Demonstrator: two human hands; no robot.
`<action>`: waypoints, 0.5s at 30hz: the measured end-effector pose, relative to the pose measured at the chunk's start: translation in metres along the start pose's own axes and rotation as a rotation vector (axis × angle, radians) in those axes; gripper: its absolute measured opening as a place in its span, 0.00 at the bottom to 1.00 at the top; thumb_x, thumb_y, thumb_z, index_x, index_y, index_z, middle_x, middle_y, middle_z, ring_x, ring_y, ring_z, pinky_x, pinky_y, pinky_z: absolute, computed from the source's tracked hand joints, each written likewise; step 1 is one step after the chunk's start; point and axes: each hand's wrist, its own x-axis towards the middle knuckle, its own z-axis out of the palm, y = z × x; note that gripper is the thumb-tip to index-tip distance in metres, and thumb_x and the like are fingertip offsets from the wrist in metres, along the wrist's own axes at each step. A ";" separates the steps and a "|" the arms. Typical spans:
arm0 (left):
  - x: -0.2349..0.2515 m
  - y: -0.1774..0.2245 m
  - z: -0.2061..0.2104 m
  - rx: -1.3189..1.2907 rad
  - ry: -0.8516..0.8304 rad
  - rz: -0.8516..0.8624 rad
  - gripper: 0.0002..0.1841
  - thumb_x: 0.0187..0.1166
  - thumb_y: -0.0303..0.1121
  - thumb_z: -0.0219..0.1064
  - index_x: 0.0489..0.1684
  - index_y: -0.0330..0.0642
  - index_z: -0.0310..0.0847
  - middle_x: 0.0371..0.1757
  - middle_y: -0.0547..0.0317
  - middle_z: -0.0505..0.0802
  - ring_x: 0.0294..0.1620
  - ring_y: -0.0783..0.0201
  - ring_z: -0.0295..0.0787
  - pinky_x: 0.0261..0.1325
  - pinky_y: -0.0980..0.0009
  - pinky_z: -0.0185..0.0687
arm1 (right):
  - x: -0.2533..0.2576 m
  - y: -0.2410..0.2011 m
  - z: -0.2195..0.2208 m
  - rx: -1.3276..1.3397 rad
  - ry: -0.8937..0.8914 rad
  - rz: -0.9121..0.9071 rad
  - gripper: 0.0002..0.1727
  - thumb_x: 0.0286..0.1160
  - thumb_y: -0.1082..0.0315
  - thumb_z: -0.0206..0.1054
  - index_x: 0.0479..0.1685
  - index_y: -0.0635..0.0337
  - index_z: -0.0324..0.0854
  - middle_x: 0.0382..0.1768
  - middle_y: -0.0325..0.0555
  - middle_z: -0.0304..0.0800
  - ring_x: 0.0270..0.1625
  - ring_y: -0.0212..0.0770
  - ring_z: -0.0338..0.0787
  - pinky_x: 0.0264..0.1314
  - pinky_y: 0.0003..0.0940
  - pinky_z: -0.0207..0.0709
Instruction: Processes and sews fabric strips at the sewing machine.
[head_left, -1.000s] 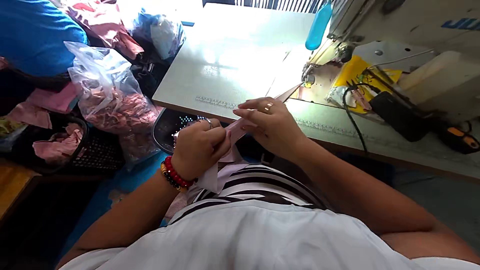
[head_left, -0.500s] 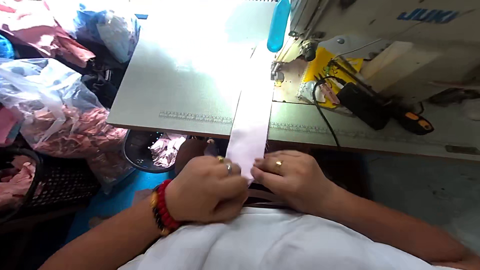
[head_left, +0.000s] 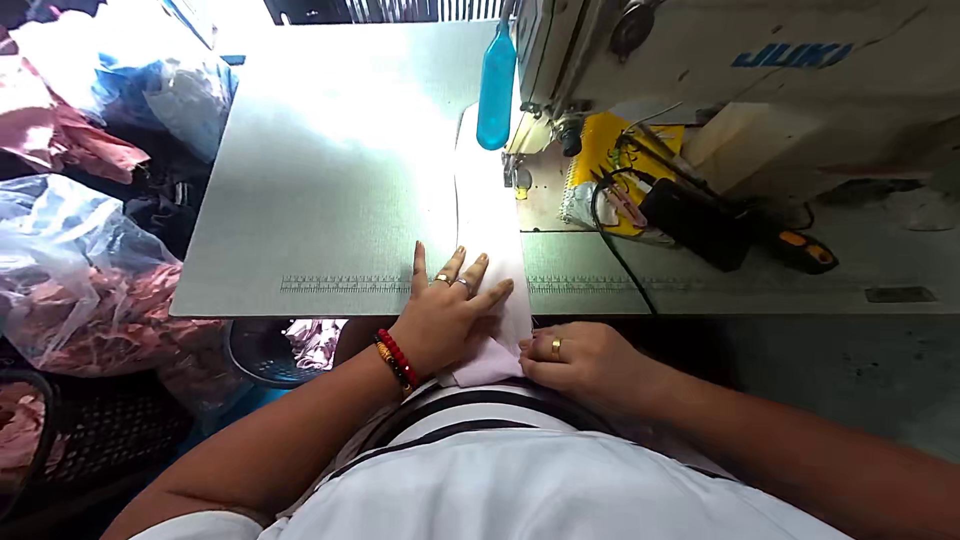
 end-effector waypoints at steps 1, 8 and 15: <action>0.007 -0.006 -0.003 -0.001 -0.006 0.012 0.26 0.86 0.57 0.55 0.81 0.67 0.78 0.84 0.44 0.79 0.89 0.33 0.63 0.78 0.11 0.29 | 0.003 0.009 0.001 -0.019 0.001 -0.016 0.11 0.81 0.74 0.59 0.39 0.58 0.89 0.37 0.50 0.94 0.41 0.48 0.96 0.41 0.43 0.89; 0.056 -0.054 -0.016 0.003 -0.065 0.035 0.25 0.88 0.54 0.54 0.81 0.65 0.79 0.85 0.45 0.77 0.89 0.32 0.61 0.80 0.13 0.24 | 0.024 0.041 0.009 -0.189 0.086 0.078 0.11 0.79 0.74 0.61 0.39 0.58 0.92 0.42 0.49 0.97 0.52 0.47 0.97 0.57 0.42 0.90; -0.023 -0.012 -0.001 -0.560 0.273 -0.017 0.13 0.85 0.33 0.61 0.56 0.40 0.89 0.52 0.56 0.93 0.55 0.65 0.89 0.62 0.63 0.85 | -0.023 0.000 0.043 0.053 0.413 0.393 0.12 0.84 0.68 0.61 0.51 0.56 0.91 0.54 0.49 0.95 0.66 0.44 0.90 0.73 0.42 0.82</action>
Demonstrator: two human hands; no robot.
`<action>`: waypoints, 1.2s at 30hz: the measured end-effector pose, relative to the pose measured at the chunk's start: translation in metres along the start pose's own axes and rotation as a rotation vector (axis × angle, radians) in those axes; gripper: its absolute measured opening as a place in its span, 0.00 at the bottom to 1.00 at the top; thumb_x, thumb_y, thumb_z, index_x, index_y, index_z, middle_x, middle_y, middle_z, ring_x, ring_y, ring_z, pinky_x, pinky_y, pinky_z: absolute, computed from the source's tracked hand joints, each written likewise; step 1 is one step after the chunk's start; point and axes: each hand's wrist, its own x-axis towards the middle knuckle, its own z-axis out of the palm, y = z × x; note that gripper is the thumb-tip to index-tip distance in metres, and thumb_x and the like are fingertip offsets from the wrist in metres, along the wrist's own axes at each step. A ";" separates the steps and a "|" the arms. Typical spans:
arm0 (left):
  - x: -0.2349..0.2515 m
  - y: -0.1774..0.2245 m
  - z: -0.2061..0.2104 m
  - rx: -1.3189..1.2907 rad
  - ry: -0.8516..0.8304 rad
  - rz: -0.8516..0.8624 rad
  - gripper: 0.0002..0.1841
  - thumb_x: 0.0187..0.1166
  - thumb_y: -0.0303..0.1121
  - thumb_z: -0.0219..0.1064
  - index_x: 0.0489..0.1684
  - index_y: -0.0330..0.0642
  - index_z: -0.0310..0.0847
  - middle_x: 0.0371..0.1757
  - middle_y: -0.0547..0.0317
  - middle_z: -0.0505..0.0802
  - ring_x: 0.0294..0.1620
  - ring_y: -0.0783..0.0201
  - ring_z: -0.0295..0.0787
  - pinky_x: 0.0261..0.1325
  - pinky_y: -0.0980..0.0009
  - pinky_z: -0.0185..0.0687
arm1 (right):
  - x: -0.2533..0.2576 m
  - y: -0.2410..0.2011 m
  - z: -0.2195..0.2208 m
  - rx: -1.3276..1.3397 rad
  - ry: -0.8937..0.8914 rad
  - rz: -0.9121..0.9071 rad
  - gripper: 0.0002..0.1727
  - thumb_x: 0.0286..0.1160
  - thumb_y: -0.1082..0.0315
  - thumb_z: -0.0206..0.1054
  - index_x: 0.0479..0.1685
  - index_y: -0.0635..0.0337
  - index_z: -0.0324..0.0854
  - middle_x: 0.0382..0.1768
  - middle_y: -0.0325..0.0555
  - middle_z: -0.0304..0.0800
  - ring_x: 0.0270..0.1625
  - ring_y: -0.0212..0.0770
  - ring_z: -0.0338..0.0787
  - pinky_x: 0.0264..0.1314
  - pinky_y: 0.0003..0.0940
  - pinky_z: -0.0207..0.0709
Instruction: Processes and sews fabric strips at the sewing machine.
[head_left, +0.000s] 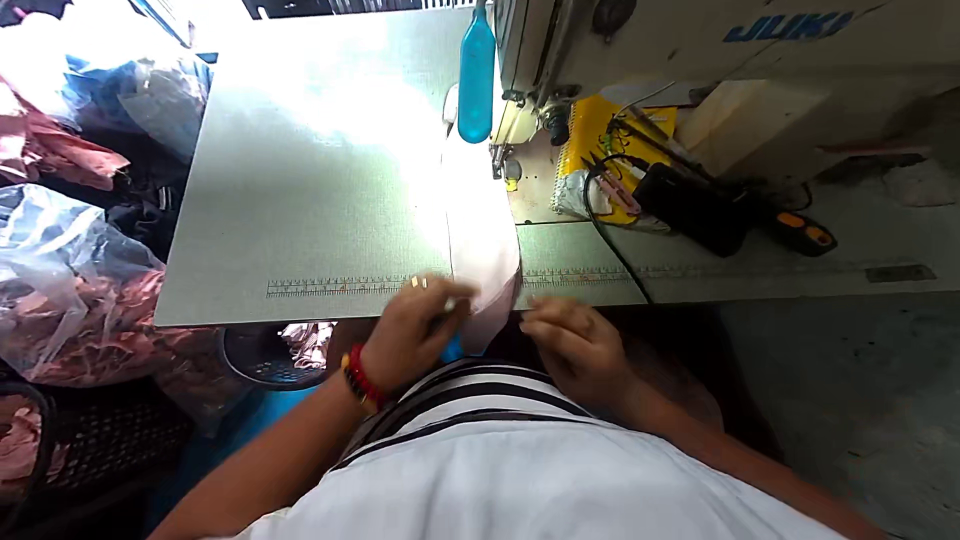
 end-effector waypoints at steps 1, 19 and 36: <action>-0.024 0.004 0.004 -0.214 -0.056 -0.078 0.13 0.87 0.33 0.60 0.51 0.38 0.90 0.48 0.58 0.95 0.51 0.70 0.91 0.59 0.68 0.87 | -0.014 0.000 -0.003 0.108 0.005 0.070 0.11 0.83 0.68 0.62 0.49 0.56 0.91 0.51 0.47 0.94 0.61 0.38 0.90 0.67 0.33 0.83; -0.064 -0.041 0.035 -0.303 -0.263 -0.580 0.14 0.76 0.36 0.73 0.50 0.35 0.87 0.48 0.51 0.93 0.53 0.63 0.89 0.63 0.58 0.84 | -0.004 -0.017 -0.009 0.358 -0.332 0.266 0.12 0.83 0.66 0.63 0.48 0.58 0.92 0.47 0.41 0.95 0.53 0.28 0.90 0.63 0.25 0.83; -0.042 -0.015 0.076 -0.487 -0.296 -0.781 0.24 0.71 0.32 0.76 0.66 0.39 0.78 0.48 0.55 0.90 0.48 0.68 0.87 0.56 0.65 0.84 | 0.025 -0.027 0.048 0.202 -0.610 0.788 0.26 0.72 0.42 0.74 0.41 0.60 0.90 0.37 0.50 0.92 0.46 0.48 0.90 0.54 0.58 0.81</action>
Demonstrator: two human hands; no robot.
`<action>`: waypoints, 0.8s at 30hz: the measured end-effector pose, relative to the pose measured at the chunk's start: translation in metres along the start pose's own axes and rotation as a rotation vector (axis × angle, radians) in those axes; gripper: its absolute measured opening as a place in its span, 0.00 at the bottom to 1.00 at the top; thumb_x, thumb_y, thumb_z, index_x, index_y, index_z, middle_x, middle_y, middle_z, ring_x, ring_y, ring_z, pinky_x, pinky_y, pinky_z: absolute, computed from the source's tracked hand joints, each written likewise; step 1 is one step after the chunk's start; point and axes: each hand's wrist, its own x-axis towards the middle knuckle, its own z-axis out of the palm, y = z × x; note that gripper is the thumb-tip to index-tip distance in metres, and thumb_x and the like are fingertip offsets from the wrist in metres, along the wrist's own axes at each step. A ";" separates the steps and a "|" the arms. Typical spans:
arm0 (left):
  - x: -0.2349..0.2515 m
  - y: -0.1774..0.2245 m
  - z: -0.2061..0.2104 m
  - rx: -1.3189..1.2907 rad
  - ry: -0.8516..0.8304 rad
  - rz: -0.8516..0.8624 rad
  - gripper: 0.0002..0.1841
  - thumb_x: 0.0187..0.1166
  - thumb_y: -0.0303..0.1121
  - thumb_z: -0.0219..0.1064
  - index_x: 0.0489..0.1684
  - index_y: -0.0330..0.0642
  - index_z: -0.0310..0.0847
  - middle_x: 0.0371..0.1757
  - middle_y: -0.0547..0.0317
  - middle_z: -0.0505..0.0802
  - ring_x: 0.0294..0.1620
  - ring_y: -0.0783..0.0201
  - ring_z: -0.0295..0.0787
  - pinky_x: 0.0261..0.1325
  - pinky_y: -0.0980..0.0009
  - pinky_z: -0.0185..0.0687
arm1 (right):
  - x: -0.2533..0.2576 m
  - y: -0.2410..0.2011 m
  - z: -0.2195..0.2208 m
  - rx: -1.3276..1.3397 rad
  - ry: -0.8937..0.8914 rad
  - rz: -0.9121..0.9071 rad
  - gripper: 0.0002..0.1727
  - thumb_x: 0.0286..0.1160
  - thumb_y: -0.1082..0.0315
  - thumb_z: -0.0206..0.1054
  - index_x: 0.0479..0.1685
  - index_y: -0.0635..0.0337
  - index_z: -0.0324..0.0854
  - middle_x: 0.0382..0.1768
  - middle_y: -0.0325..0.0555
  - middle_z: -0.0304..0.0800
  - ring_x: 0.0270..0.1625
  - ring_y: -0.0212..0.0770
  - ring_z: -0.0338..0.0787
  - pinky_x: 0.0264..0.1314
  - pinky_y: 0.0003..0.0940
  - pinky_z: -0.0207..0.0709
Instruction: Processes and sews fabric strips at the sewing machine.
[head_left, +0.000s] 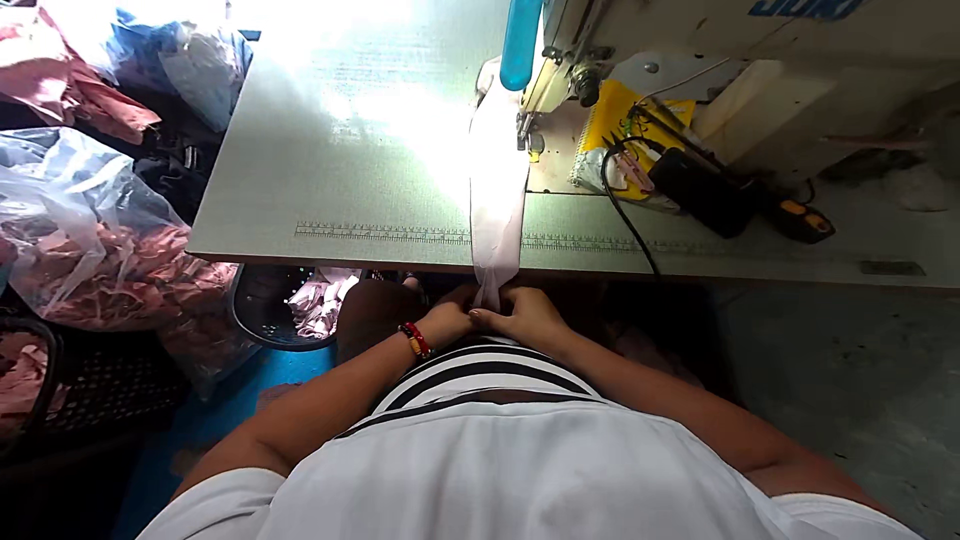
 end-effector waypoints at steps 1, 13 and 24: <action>0.003 0.001 0.002 0.033 0.029 0.006 0.23 0.70 0.30 0.76 0.65 0.37 0.79 0.49 0.52 0.91 0.50 0.65 0.88 0.58 0.63 0.84 | 0.000 0.002 0.001 -0.009 0.033 -0.005 0.22 0.75 0.48 0.72 0.39 0.62 0.90 0.35 0.52 0.91 0.44 0.50 0.90 0.52 0.59 0.80; 0.009 -0.017 -0.010 0.283 0.297 -0.008 0.17 0.83 0.33 0.66 0.65 0.33 0.81 0.59 0.40 0.90 0.61 0.49 0.88 0.69 0.48 0.80 | 0.007 0.053 0.011 -0.027 0.125 0.032 0.17 0.83 0.66 0.63 0.59 0.72 0.86 0.56 0.65 0.91 0.63 0.57 0.89 0.72 0.54 0.77; -0.027 -0.040 -0.041 -0.036 0.291 0.073 0.14 0.83 0.24 0.58 0.58 0.30 0.86 0.55 0.49 0.92 0.57 0.66 0.88 0.67 0.62 0.83 | 0.012 0.037 0.007 0.209 -0.274 -0.149 0.22 0.70 0.62 0.77 0.61 0.64 0.85 0.55 0.44 0.93 0.60 0.26 0.88 0.70 0.29 0.79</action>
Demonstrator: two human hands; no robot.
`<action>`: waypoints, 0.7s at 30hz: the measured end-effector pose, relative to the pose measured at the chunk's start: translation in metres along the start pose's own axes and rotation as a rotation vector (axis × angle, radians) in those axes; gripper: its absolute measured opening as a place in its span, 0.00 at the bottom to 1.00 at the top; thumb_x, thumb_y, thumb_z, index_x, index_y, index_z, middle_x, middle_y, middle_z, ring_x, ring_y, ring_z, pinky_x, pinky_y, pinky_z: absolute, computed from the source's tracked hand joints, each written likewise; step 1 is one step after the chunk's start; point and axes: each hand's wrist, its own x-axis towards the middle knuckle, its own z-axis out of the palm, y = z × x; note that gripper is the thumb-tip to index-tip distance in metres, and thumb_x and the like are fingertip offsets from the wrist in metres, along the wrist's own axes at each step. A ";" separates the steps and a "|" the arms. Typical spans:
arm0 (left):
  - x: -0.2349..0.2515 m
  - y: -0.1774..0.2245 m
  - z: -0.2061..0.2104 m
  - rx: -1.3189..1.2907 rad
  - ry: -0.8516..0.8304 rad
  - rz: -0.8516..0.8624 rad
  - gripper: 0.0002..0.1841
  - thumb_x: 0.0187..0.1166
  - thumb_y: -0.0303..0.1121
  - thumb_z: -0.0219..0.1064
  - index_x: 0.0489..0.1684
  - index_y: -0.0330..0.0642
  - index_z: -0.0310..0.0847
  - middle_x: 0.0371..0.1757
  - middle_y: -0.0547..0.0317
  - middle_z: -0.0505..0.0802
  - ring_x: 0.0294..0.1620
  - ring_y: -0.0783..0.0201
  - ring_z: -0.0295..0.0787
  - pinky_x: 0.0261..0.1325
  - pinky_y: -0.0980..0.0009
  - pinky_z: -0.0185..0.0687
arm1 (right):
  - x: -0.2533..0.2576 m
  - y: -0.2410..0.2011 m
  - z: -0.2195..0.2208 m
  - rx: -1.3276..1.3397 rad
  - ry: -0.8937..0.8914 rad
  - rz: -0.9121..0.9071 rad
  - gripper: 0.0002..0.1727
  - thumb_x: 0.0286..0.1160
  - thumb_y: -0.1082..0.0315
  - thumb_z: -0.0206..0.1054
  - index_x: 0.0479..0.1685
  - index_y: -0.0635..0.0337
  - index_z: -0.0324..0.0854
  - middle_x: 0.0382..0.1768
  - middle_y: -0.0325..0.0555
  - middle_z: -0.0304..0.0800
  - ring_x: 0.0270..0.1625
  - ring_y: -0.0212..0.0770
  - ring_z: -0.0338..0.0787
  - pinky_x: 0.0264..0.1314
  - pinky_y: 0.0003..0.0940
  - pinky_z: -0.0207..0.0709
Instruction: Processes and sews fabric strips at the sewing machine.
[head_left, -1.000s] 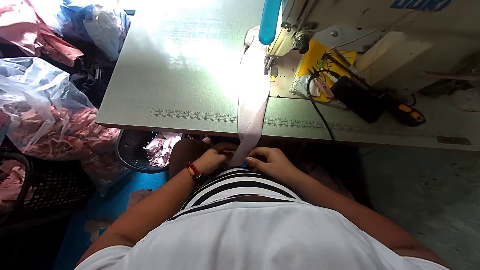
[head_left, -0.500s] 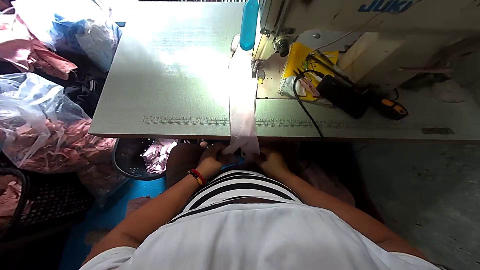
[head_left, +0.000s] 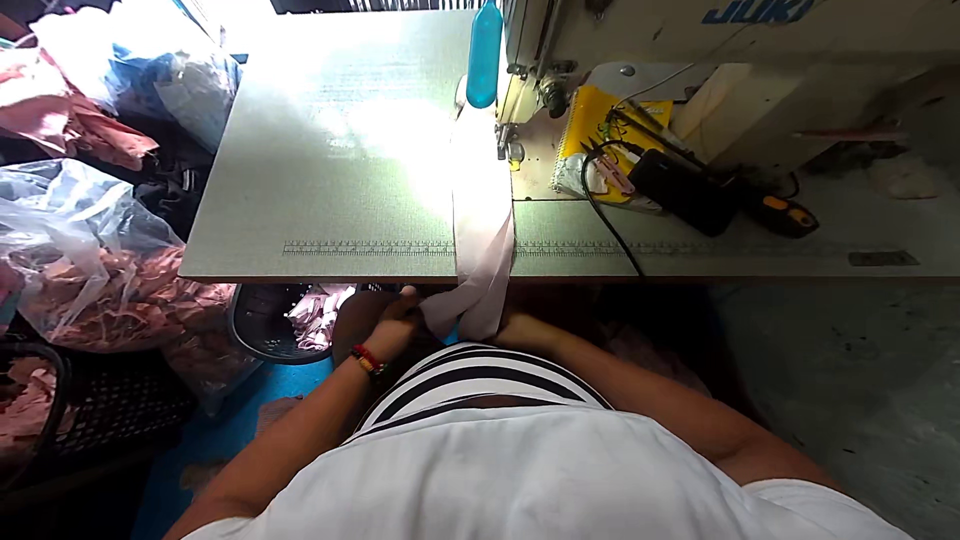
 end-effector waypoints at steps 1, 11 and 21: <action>-0.015 0.005 -0.011 -0.050 0.024 0.023 0.13 0.79 0.24 0.58 0.54 0.32 0.87 0.51 0.55 0.93 0.53 0.70 0.89 0.62 0.65 0.85 | -0.003 -0.009 -0.002 0.057 -0.026 -0.055 0.17 0.70 0.67 0.76 0.56 0.65 0.86 0.50 0.41 0.94 0.55 0.22 0.88 0.65 0.26 0.81; -0.132 0.126 -0.094 0.717 0.190 0.619 0.16 0.85 0.35 0.54 0.57 0.45 0.89 0.38 0.66 0.91 0.33 0.81 0.81 0.38 0.81 0.78 | -0.012 -0.118 0.016 -0.045 -0.236 -0.444 0.15 0.82 0.62 0.67 0.38 0.68 0.86 0.35 0.46 0.90 0.40 0.28 0.86 0.48 0.27 0.79; -0.138 0.137 -0.103 0.745 0.075 0.437 0.17 0.82 0.39 0.51 0.36 0.53 0.90 0.32 0.76 0.89 0.36 0.81 0.84 0.41 0.76 0.81 | -0.015 -0.192 0.074 -0.309 -0.375 -0.657 0.15 0.83 0.66 0.63 0.37 0.72 0.83 0.33 0.57 0.86 0.41 0.50 0.87 0.46 0.48 0.77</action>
